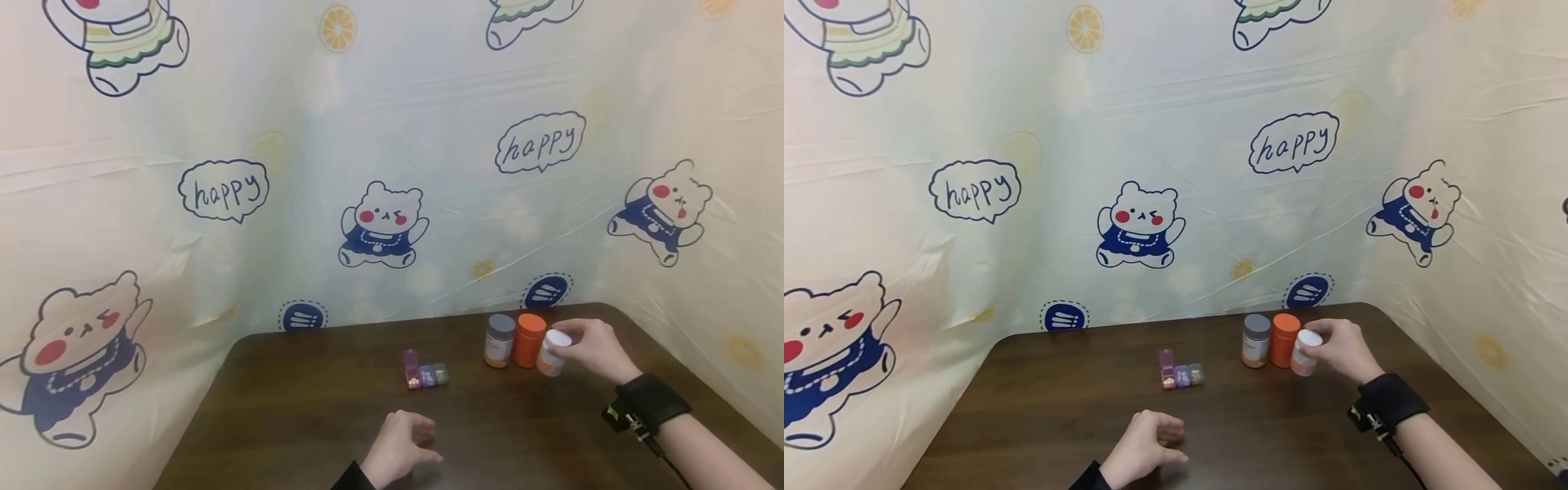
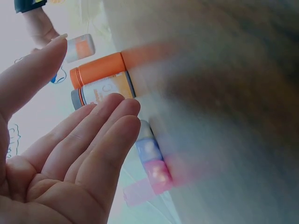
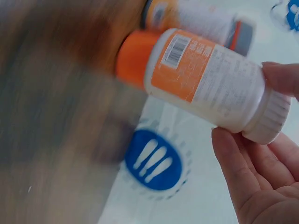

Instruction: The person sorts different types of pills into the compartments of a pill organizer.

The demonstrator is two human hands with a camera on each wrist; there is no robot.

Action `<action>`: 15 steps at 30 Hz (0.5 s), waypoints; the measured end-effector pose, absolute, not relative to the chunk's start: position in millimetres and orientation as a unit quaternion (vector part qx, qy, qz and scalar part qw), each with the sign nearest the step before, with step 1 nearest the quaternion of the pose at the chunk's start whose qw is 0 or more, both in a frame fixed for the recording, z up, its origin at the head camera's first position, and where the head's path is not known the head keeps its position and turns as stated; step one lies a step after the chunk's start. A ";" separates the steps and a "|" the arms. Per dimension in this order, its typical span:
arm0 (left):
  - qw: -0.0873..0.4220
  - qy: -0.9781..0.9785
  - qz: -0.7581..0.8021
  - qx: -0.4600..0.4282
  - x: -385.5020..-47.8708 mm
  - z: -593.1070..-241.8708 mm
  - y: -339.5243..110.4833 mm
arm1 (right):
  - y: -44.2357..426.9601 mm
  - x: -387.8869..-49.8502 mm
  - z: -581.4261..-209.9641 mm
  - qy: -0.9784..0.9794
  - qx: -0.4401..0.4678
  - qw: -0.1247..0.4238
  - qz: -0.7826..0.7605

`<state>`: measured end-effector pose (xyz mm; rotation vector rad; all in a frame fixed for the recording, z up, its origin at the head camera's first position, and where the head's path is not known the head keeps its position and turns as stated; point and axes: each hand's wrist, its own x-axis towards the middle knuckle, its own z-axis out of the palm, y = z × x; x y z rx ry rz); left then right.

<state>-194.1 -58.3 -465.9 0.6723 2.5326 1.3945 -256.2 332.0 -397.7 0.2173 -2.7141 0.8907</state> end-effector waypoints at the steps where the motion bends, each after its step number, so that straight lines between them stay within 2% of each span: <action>1: 0.086 0.849 0.469 0.226 -194.0 -466.0 -58.3 | 336.8 -259.5 -399.4 -0.941 0.064 0.139 0.303; 7: 0.080 0.851 0.471 0.220 -193.9 -466.6 -58.5 | 358.2 -278.3 -417.8 -0.946 0.009 0.151 0.287; 15: 0.100 0.852 0.472 0.206 -196.8 -463.9 -62.7 | 360.2 -287.7 -440.1 -0.935 -0.006 0.192 0.297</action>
